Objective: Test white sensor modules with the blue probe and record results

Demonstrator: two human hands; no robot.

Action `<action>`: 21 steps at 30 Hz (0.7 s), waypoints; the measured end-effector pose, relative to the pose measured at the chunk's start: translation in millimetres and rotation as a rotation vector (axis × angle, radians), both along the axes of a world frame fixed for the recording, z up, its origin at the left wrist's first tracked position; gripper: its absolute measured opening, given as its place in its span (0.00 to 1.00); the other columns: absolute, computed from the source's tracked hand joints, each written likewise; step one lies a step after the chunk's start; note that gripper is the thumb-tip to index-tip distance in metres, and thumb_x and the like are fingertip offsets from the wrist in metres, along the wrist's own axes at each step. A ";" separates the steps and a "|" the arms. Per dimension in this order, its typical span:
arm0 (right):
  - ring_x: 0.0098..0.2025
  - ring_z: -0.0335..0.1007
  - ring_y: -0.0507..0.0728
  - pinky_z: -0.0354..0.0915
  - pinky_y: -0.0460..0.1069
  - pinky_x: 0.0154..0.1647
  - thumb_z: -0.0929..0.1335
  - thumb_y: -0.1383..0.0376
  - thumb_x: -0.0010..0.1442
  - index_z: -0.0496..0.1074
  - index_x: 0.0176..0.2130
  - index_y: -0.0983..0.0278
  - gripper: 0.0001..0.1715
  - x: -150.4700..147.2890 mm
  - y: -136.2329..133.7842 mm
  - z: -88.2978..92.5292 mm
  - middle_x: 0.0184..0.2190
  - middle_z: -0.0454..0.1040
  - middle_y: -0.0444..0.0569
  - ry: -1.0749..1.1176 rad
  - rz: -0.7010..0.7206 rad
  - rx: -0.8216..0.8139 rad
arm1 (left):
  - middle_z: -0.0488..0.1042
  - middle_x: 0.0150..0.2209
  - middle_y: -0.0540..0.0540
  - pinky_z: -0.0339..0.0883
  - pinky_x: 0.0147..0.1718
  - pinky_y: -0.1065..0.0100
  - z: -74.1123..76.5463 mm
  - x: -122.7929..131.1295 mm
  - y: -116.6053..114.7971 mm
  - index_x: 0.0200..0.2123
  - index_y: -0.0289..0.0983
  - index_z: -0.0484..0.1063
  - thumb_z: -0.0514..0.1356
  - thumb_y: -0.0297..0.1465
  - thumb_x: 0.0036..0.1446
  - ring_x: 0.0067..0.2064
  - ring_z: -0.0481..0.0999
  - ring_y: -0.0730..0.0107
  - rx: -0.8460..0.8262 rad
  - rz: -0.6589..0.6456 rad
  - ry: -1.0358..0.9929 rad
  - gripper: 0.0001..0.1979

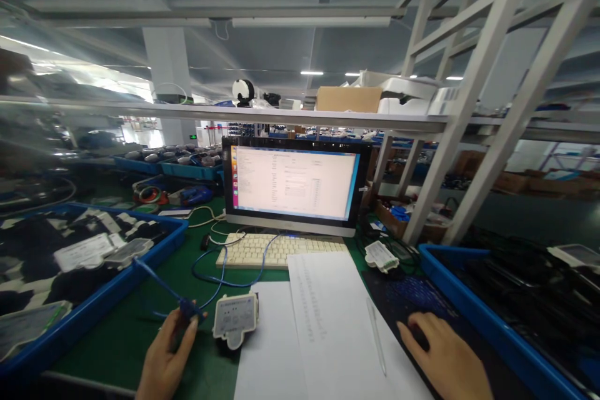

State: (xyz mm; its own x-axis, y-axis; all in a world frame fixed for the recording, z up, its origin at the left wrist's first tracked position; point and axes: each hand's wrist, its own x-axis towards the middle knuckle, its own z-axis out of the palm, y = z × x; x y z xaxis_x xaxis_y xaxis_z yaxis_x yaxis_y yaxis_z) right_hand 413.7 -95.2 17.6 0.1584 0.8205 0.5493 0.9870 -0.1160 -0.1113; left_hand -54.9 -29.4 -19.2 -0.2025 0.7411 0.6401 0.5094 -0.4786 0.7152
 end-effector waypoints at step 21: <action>0.18 0.64 0.53 0.62 0.45 0.19 0.62 0.47 0.55 0.69 0.31 0.61 0.21 -44.7 -11.9 -6.8 0.18 0.68 0.44 0.942 0.415 -0.363 | 0.76 0.36 0.40 0.73 0.35 0.64 -14.6 -3.8 3.0 0.39 0.35 0.70 0.56 0.47 0.54 0.36 0.78 0.60 -0.026 0.073 -0.003 0.21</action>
